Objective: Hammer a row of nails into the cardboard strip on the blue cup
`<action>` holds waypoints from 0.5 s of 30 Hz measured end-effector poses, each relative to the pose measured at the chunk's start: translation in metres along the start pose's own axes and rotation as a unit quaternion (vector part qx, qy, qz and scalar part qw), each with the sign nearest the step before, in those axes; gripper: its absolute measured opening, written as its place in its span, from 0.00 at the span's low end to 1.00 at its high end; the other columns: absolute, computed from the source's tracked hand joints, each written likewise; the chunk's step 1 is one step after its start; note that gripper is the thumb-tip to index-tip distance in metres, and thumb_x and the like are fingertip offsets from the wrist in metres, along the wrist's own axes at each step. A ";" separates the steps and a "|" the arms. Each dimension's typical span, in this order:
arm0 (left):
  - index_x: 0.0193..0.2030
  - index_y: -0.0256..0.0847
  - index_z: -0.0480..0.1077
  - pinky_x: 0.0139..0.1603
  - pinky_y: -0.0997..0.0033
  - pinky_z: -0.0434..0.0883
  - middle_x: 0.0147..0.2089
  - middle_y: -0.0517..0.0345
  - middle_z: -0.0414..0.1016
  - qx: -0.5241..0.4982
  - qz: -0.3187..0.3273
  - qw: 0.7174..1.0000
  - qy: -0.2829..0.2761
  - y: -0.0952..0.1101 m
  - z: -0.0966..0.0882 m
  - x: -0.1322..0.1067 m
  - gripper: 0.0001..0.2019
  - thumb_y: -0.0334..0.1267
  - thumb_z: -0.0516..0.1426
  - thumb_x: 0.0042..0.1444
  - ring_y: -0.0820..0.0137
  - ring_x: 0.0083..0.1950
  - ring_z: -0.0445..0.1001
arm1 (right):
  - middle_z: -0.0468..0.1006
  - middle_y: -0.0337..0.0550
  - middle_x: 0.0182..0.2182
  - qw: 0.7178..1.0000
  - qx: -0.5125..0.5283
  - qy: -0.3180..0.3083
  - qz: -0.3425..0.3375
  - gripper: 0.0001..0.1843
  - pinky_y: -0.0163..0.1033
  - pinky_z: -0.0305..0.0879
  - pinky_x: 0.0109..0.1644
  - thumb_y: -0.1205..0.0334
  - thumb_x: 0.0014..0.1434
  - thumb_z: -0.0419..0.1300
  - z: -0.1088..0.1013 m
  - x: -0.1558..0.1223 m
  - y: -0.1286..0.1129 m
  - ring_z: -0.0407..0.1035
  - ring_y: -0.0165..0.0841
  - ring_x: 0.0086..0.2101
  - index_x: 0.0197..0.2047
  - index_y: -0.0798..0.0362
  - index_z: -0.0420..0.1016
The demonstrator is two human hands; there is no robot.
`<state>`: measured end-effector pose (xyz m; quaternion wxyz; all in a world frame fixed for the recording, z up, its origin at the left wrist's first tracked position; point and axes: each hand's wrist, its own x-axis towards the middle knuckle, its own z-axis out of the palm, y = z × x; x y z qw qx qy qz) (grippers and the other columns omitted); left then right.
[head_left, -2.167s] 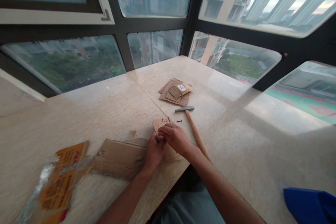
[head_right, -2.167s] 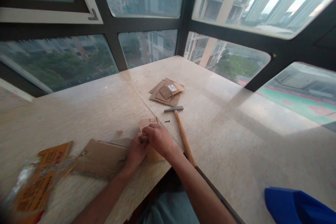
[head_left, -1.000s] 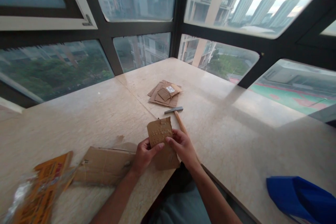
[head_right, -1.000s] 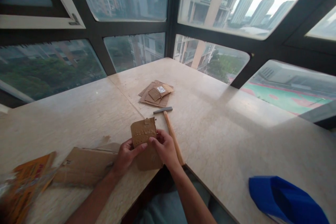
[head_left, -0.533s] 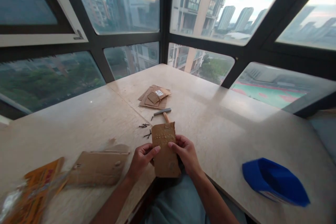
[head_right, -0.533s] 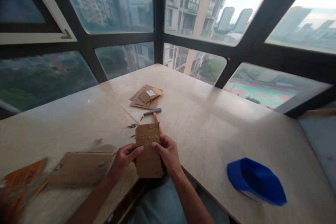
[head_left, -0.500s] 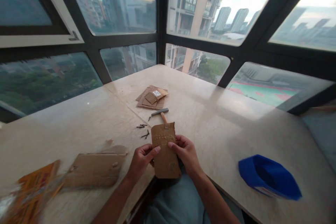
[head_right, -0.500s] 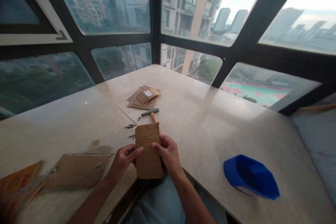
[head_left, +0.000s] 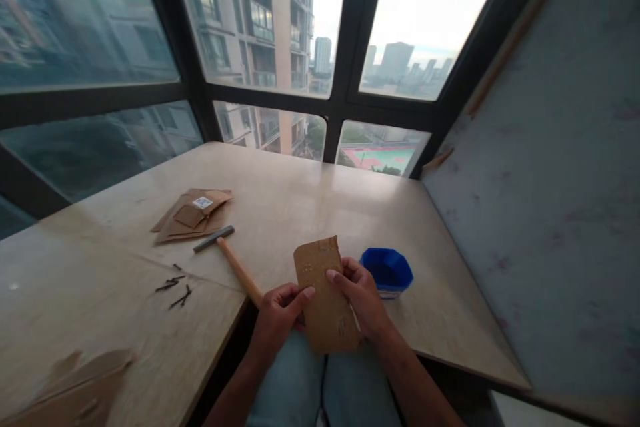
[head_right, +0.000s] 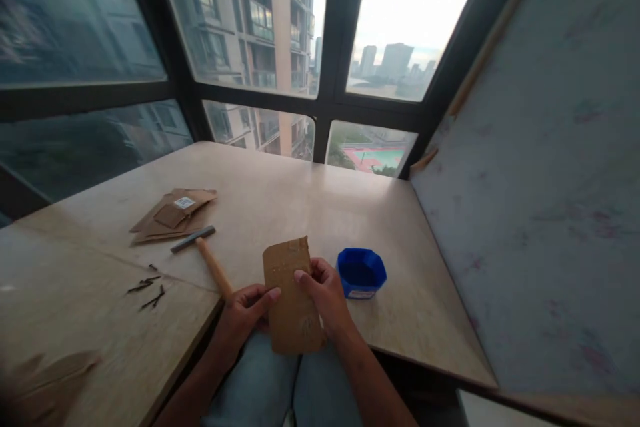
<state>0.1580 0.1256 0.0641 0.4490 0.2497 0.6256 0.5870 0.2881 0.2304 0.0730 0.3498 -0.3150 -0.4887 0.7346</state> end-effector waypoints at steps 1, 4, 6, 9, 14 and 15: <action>0.27 0.35 0.76 0.19 0.75 0.71 0.24 0.57 0.75 0.006 0.002 1.000 -0.014 -0.001 0.009 0.002 0.22 0.56 0.67 0.42 0.70 0.24 0.73 | 0.80 0.42 0.32 1.000 -0.006 0.008 -0.001 0.18 0.37 0.67 0.34 0.52 0.47 0.71 -0.007 -0.002 -0.004 0.73 0.35 0.31 0.37 0.53 0.76; 0.27 0.35 0.75 0.18 0.76 0.70 0.23 0.58 0.73 0.016 0.004 0.998 -0.054 -0.002 0.031 0.006 0.22 0.56 0.67 0.42 0.70 0.24 0.72 | 0.80 0.42 0.32 0.999 -0.027 0.032 -0.004 0.18 0.36 0.67 0.32 0.50 0.48 0.71 -0.026 -0.007 -0.014 0.72 0.34 0.29 0.37 0.53 0.76; 0.27 0.35 0.75 0.18 0.76 0.70 0.24 0.58 0.73 0.014 0.004 0.998 -0.068 -0.001 0.043 0.008 0.22 0.56 0.66 0.43 0.70 0.24 0.72 | 0.80 0.42 0.31 0.998 -0.039 0.046 -0.008 0.18 0.37 0.67 0.31 0.49 0.49 0.70 -0.037 -0.008 -0.020 0.72 0.35 0.29 0.38 0.54 0.77; 0.30 0.35 0.75 0.19 0.76 0.70 0.25 0.57 0.74 0.013 0.000 0.997 -0.075 -0.001 0.057 0.010 0.22 0.56 0.66 0.44 0.71 0.24 0.72 | 0.81 0.42 0.31 0.998 -0.043 0.051 -0.006 0.19 0.38 0.68 0.34 0.47 0.50 0.68 -0.053 -0.006 -0.025 0.73 0.36 0.31 0.38 0.54 0.78; 0.31 0.35 0.76 0.18 0.78 0.68 0.26 0.57 0.74 0.018 -0.006 0.997 -0.071 -0.003 0.072 0.019 0.21 0.55 0.66 0.45 0.73 0.23 0.71 | 0.80 0.42 0.30 0.999 -0.022 0.045 -0.001 0.19 0.39 0.68 0.37 0.47 0.50 0.68 -0.077 -0.004 -0.028 0.74 0.36 0.32 0.37 0.54 0.80; 0.31 0.35 0.76 0.17 0.78 0.68 0.26 0.57 0.74 0.019 -0.008 0.997 -0.073 -0.003 0.074 0.021 0.22 0.55 0.66 0.45 0.72 0.22 0.71 | 0.80 0.42 0.30 0.999 -0.020 0.047 0.001 0.19 0.39 0.68 0.36 0.47 0.50 0.68 -0.082 -0.004 -0.030 0.74 0.36 0.32 0.38 0.54 0.80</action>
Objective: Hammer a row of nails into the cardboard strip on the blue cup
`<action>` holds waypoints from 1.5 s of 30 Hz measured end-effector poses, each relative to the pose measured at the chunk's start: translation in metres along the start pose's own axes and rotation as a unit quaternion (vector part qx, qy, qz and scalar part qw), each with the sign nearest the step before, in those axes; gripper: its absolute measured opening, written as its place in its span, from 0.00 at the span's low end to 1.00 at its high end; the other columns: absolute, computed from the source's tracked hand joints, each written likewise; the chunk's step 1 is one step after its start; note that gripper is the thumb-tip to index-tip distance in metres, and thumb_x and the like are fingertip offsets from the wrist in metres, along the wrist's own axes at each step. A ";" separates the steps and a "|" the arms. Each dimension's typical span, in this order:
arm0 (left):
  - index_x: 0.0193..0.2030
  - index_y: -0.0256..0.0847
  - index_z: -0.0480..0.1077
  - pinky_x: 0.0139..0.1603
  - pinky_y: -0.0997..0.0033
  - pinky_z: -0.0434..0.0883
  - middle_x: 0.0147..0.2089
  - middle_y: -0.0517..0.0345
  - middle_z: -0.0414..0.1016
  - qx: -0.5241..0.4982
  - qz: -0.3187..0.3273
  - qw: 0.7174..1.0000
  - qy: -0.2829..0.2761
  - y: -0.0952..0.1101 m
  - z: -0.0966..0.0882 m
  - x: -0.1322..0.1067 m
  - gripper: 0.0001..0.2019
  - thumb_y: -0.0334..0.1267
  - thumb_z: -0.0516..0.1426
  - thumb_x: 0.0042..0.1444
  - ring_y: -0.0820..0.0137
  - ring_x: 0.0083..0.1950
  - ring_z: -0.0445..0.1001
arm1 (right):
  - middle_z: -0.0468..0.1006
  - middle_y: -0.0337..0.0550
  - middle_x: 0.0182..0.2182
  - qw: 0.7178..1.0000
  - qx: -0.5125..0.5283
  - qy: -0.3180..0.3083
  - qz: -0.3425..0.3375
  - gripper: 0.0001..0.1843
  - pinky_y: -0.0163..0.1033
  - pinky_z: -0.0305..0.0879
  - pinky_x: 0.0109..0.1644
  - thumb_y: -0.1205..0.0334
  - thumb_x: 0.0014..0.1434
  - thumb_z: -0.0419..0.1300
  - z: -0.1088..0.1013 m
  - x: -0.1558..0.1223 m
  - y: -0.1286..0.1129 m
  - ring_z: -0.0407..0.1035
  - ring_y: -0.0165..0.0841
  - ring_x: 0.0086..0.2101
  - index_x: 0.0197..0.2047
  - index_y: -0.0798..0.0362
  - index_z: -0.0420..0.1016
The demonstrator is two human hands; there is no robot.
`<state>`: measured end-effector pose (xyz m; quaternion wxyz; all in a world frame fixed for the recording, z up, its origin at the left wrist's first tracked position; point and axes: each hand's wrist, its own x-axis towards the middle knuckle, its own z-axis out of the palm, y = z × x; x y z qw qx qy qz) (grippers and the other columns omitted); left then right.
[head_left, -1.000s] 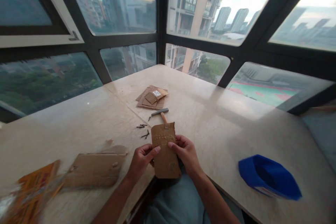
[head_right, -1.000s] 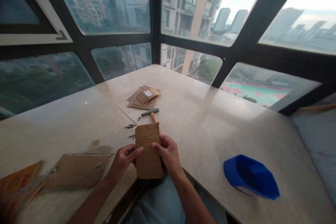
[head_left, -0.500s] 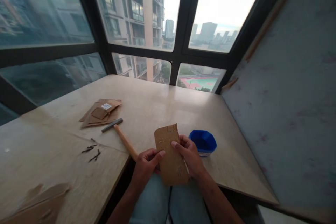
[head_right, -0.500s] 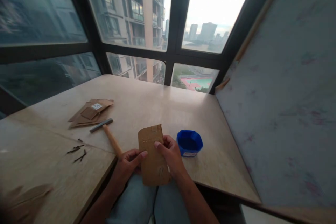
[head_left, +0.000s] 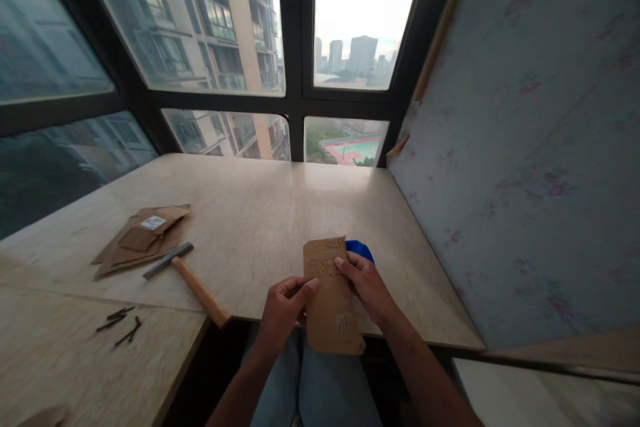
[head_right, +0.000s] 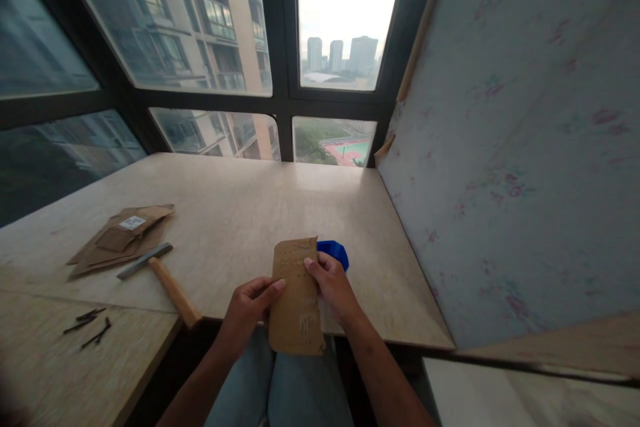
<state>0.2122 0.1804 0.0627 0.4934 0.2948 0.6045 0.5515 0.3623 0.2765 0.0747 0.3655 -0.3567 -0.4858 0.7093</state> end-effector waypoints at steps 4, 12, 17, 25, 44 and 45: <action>0.29 0.35 0.74 0.16 0.78 0.68 0.25 0.58 0.73 0.002 0.003 1.000 0.002 0.002 0.009 0.008 0.22 0.56 0.66 0.45 0.74 0.21 0.70 | 0.80 0.42 0.30 1.000 -0.008 0.018 0.001 0.22 0.37 0.68 0.32 0.45 0.51 0.66 -0.017 0.003 -0.007 0.73 0.34 0.29 0.42 0.53 0.79; 0.34 0.35 0.74 0.17 0.76 0.71 0.26 0.56 0.75 0.031 0.018 0.999 -0.020 0.009 0.030 0.020 0.21 0.53 0.65 0.45 0.69 0.24 0.75 | 0.80 0.42 0.28 0.980 -0.167 0.074 -0.079 0.15 0.33 0.63 0.22 0.53 0.50 0.65 -0.036 0.014 -0.009 0.72 0.33 0.25 0.39 0.54 0.77; 0.55 0.37 0.65 0.16 0.75 0.70 0.34 0.54 0.76 0.094 0.080 0.992 0.029 0.011 0.039 0.030 0.31 0.50 0.64 0.48 0.66 0.27 0.77 | 0.81 0.43 0.29 0.934 -0.315 0.117 -0.124 0.14 0.35 0.66 0.27 0.56 0.55 0.60 -0.049 0.030 -0.014 0.74 0.34 0.27 0.42 0.55 0.76; 0.48 0.40 0.72 0.35 0.64 0.74 0.41 0.53 0.75 0.333 0.247 0.906 0.083 0.000 0.045 0.045 0.19 0.42 0.64 0.50 0.70 0.28 0.72 | 0.80 0.43 0.28 0.873 -0.434 0.154 -0.158 0.11 0.39 0.65 0.35 0.63 0.54 0.62 -0.059 0.049 -0.009 0.74 0.37 0.29 0.42 0.52 0.78; 0.60 0.38 0.70 0.65 0.48 0.64 0.64 0.38 0.67 0.370 0.272 0.888 -0.028 -0.018 0.039 0.064 0.22 0.44 0.56 0.61 0.53 0.65 0.66 | 0.67 0.55 0.63 0.715 -0.621 -0.019 -0.320 0.11 0.56 0.58 0.62 0.61 0.62 0.63 -0.066 0.042 -0.003 0.59 0.48 0.62 0.47 0.48 0.82; 0.60 0.38 0.69 0.65 0.48 0.63 0.64 0.38 0.67 0.368 0.277 0.887 -0.029 -0.019 0.038 0.065 0.22 0.44 0.56 0.61 0.53 0.66 0.66 | 0.66 0.55 0.64 0.713 -0.626 -0.021 -0.315 0.11 0.56 0.58 0.63 0.61 0.62 0.63 -0.066 0.042 -0.004 0.59 0.48 0.63 0.47 0.48 0.82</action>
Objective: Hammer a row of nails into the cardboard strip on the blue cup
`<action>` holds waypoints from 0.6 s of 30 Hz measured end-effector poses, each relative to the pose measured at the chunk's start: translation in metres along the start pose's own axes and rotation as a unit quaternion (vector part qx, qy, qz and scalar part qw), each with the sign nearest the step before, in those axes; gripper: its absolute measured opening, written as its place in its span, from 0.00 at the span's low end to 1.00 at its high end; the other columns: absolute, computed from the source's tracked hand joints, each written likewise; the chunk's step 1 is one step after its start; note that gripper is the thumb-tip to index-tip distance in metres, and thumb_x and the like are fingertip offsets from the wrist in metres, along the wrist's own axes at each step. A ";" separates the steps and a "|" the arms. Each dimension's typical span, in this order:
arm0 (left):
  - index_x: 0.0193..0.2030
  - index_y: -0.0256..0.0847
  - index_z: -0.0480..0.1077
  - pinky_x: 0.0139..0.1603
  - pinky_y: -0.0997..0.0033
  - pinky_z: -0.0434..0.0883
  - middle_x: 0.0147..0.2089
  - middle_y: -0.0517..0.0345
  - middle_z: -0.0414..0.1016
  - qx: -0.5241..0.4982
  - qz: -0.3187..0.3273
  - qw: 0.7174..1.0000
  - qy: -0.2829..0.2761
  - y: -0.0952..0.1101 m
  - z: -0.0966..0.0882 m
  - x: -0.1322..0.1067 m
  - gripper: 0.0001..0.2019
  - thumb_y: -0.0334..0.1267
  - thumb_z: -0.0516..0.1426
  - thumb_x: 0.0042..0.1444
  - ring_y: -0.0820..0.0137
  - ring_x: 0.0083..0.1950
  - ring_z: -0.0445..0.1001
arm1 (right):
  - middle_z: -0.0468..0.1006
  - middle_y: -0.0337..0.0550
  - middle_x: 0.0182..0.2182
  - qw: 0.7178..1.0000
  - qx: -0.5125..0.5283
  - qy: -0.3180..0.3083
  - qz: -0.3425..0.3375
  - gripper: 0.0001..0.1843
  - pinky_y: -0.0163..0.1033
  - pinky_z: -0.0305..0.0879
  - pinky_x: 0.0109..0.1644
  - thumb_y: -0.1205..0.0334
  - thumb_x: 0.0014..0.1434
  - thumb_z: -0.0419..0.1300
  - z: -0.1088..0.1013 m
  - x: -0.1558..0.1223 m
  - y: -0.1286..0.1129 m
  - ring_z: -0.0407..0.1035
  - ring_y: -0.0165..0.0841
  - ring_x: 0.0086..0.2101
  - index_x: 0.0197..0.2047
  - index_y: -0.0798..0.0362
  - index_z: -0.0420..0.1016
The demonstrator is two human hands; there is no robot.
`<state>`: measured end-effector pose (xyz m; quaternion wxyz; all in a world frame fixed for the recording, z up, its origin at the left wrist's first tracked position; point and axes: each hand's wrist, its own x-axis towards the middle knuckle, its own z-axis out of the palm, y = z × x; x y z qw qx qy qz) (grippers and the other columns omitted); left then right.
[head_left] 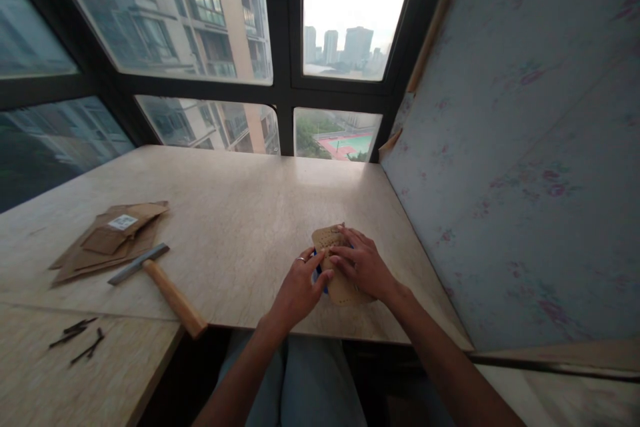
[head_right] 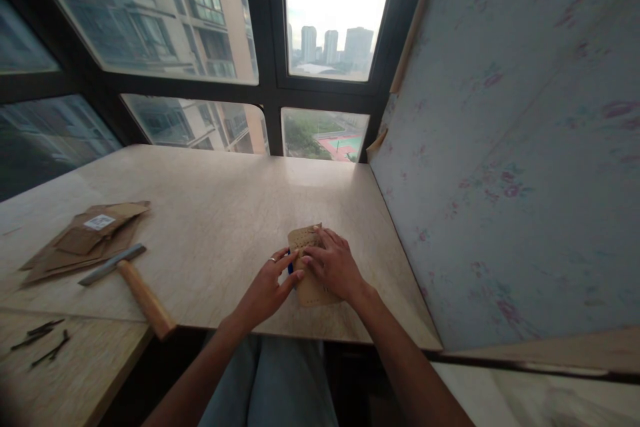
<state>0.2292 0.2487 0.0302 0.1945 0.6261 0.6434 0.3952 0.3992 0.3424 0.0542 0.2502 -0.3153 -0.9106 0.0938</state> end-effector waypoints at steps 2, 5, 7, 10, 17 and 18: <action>0.63 0.37 0.66 0.66 0.46 0.63 0.64 0.38 0.67 -0.003 0.006 1.000 0.001 -0.002 0.002 -0.001 0.25 0.45 0.56 0.60 0.54 0.66 0.65 | 0.64 0.56 0.65 1.000 -0.009 -0.013 0.000 0.11 0.56 0.57 0.63 0.61 0.62 0.63 -0.002 0.001 -0.002 0.58 0.49 0.64 0.47 0.48 0.82; 0.66 0.37 0.59 0.67 0.45 0.60 0.66 0.37 0.65 -0.001 0.001 1.000 -0.010 -0.004 0.005 -0.003 0.32 0.49 0.59 0.58 0.53 0.68 0.63 | 0.63 0.58 0.66 0.999 -0.024 -0.024 -0.008 0.11 0.57 0.57 0.63 0.61 0.63 0.63 -0.005 0.002 -0.005 0.57 0.50 0.64 0.48 0.50 0.82; 0.67 0.38 0.57 0.68 0.44 0.59 0.67 0.37 0.62 -0.002 -0.006 1.000 -0.017 -0.004 0.006 -0.005 0.36 0.52 0.60 0.56 0.52 0.70 0.60 | 0.62 0.57 0.66 0.999 -0.032 -0.025 -0.014 0.11 0.57 0.57 0.64 0.61 0.63 0.62 -0.005 0.001 -0.006 0.56 0.51 0.64 0.48 0.50 0.82; 0.69 0.39 0.54 0.69 0.43 0.57 0.70 0.37 0.58 -0.005 -0.010 1.000 -0.027 0.000 0.005 -0.006 0.40 0.54 0.61 0.54 0.51 0.71 0.56 | 0.62 0.57 0.66 0.999 -0.037 -0.025 -0.016 0.12 0.60 0.58 0.63 0.60 0.63 0.62 -0.005 0.001 -0.007 0.57 0.52 0.64 0.48 0.50 0.82; 0.70 0.39 0.49 0.70 0.40 0.54 0.71 0.36 0.54 -0.011 -0.026 0.998 -0.054 0.007 0.003 -0.006 0.49 0.58 0.64 0.48 0.47 0.73 0.52 | 0.62 0.53 0.67 0.998 0.060 -0.002 0.004 0.14 0.59 0.56 0.65 0.57 0.65 0.59 0.001 0.000 0.003 0.56 0.48 0.65 0.50 0.48 0.81; 0.71 0.40 0.48 0.70 0.40 0.54 0.72 0.36 0.53 -0.015 -0.024 0.998 -0.053 0.006 0.003 -0.007 0.49 0.59 0.64 0.48 0.47 0.73 0.52 | 0.61 0.53 0.67 0.995 0.097 0.008 0.018 0.17 0.58 0.56 0.66 0.55 0.66 0.57 0.002 -0.003 0.006 0.56 0.47 0.65 0.54 0.49 0.79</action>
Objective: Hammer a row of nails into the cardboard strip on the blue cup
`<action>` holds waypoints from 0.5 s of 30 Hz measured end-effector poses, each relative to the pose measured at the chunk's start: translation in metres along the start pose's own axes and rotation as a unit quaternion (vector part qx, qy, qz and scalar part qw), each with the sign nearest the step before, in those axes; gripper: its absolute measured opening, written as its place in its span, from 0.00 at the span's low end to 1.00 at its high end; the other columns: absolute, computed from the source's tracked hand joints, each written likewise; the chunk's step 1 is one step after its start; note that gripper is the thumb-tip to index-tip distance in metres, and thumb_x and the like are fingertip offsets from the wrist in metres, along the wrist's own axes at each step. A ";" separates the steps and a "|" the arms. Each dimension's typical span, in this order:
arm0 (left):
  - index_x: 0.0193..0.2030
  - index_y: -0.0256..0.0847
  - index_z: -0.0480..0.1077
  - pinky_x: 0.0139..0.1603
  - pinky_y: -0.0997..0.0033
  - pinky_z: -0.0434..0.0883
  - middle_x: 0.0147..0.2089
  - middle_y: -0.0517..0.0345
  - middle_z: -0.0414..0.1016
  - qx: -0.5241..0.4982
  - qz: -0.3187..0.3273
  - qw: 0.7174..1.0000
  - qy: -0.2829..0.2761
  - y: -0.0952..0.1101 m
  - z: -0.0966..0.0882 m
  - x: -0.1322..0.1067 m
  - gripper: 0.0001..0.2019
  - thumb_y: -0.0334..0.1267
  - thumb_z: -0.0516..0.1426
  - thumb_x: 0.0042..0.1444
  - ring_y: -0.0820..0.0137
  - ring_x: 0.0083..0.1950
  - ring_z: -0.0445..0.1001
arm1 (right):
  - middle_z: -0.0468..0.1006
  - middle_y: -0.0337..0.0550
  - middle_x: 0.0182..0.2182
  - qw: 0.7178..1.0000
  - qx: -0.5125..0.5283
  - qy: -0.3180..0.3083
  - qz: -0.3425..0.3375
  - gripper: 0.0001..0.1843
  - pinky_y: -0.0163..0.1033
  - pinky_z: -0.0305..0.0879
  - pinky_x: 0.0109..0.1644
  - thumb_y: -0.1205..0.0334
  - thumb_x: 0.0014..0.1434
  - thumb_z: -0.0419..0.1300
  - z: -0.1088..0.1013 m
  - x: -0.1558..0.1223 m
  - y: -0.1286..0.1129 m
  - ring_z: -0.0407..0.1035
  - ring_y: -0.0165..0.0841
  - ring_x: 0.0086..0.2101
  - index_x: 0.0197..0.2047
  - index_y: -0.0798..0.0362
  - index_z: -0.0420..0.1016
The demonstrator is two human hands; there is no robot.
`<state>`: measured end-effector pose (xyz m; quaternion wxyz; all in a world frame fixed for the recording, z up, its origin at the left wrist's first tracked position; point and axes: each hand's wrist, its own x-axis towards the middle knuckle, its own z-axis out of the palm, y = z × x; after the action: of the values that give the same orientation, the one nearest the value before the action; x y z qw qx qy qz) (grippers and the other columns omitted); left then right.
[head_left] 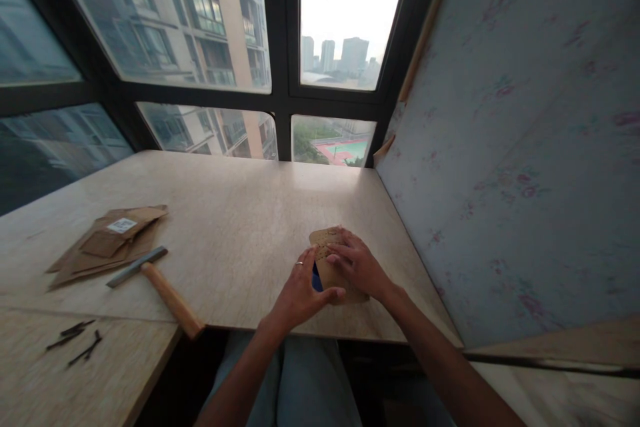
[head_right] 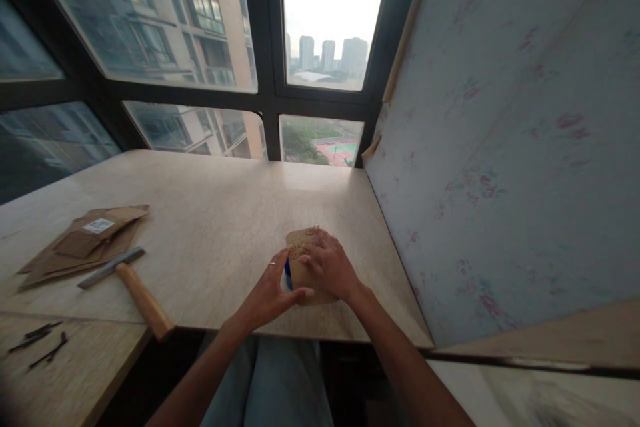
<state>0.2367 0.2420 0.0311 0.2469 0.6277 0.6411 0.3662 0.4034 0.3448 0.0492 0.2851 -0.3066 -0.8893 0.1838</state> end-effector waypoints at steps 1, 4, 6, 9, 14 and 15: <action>0.71 0.40 0.46 0.70 0.39 0.54 0.72 0.35 0.52 -0.003 0.002 1.000 -0.001 -0.001 0.000 -0.001 0.50 0.59 0.64 0.48 0.47 0.73 0.51 | 0.60 0.54 0.68 0.999 0.036 0.012 0.020 0.20 0.58 0.55 0.66 0.52 0.66 0.56 0.001 -0.004 0.003 0.55 0.46 0.65 0.58 0.50 0.76; 0.73 0.40 0.41 0.70 0.38 0.52 0.74 0.33 0.45 -0.008 0.006 1.000 -0.013 -0.005 -0.002 -0.006 0.55 0.61 0.64 0.46 0.46 0.75 0.45 | 0.58 0.58 0.68 0.988 0.115 0.029 0.094 0.33 0.60 0.50 0.68 0.44 0.65 0.55 0.003 -0.022 0.011 0.53 0.47 0.66 0.67 0.53 0.63; 0.74 0.41 0.37 0.70 0.37 0.51 0.75 0.34 0.40 -0.008 0.017 0.999 -0.026 -0.007 -0.003 -0.009 0.60 0.61 0.66 0.42 0.45 0.75 0.40 | 0.59 0.58 0.67 0.979 0.144 0.024 0.140 0.39 0.62 0.48 0.68 0.39 0.63 0.56 0.004 -0.035 0.013 0.53 0.49 0.66 0.69 0.52 0.59; 0.74 0.44 0.30 0.71 0.36 0.48 0.76 0.35 0.34 -0.006 0.042 0.998 -0.050 -0.009 -0.003 -0.011 0.66 0.61 0.68 0.40 0.45 0.76 0.36 | 0.56 0.58 0.69 0.969 0.175 0.005 0.173 0.43 0.62 0.45 0.69 0.36 0.60 0.57 0.005 -0.048 0.013 0.50 0.49 0.67 0.70 0.51 0.55; 0.74 0.46 0.28 0.72 0.38 0.47 0.76 0.37 0.34 -0.015 0.063 0.997 -0.046 -0.013 0.002 -0.008 0.61 0.57 0.66 0.46 0.48 0.76 0.36 | 0.51 0.58 0.71 0.964 0.201 0.004 0.174 0.44 0.59 0.41 0.71 0.33 0.60 0.55 0.011 -0.051 0.011 0.44 0.47 0.69 0.69 0.52 0.56; 0.74 0.46 0.28 0.72 0.38 0.47 0.76 0.37 0.35 -0.021 0.066 0.997 -0.039 -0.014 0.003 -0.007 0.61 0.56 0.66 0.46 0.48 0.76 0.37 | 0.51 0.58 0.70 0.964 0.202 0.005 0.170 0.43 0.59 0.41 0.71 0.33 0.60 0.54 0.012 -0.050 0.011 0.44 0.46 0.69 0.69 0.52 0.57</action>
<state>0.2310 0.2367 0.0170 0.2603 0.6770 0.5805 0.3701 0.4331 0.3184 0.0151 0.3105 -0.3902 -0.7668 0.4041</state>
